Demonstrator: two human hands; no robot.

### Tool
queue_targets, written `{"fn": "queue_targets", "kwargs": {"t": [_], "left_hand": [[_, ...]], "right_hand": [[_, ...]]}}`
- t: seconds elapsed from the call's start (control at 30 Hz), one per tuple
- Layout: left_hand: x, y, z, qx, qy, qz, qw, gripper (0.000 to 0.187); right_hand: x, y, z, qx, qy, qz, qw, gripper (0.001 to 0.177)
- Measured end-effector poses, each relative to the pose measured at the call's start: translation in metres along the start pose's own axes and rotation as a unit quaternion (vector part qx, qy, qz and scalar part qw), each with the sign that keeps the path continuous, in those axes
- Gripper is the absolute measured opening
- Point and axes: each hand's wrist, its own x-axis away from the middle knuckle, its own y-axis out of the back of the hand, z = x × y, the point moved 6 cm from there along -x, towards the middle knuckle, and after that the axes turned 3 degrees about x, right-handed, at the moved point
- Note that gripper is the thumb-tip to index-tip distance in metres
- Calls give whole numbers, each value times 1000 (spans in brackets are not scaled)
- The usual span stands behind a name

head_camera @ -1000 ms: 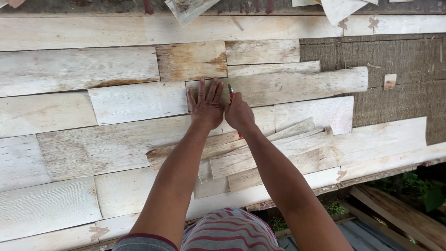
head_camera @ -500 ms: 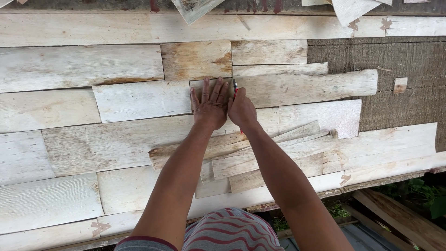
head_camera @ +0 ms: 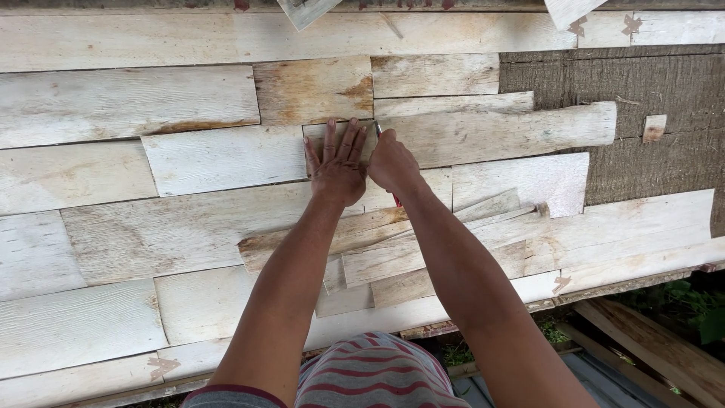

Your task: The person uses a utility knife to cut small pieces from wooden planks on a workbench. They repeatedly score the wood, snap off sections, and place the cut pieces aside. The person also arranges and adjusts planks on the bench during the process.

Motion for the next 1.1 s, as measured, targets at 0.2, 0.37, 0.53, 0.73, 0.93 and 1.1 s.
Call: {"fn": "queue_targets", "kwargs": {"t": [0.2,0.37,0.53,0.73,0.93,1.1], "left_hand": [[0,1,-1,-2,2,-1,1000,74],[0,-2,0,4,-3,-11,1000,75],[0,-2,1,5,1,-3,1000,75],[4,6,-3,-3,6,13,1000,75],[9,8,-5,-4,10,16,1000,72],[6,7,-4,-12,8,11,1000,73]], "right_hand": [[29,10,14,-29,-16,29,999,18],[35,-1,7,-6,-28,34,999,21],[49,-5,10,31,-41,51,997,24],[63,-17,1,57,-59,64,995,24],[79,-23,-3,36,-74,60,995,24],[77,-28,-7,34,-77,67,994,25]]}}
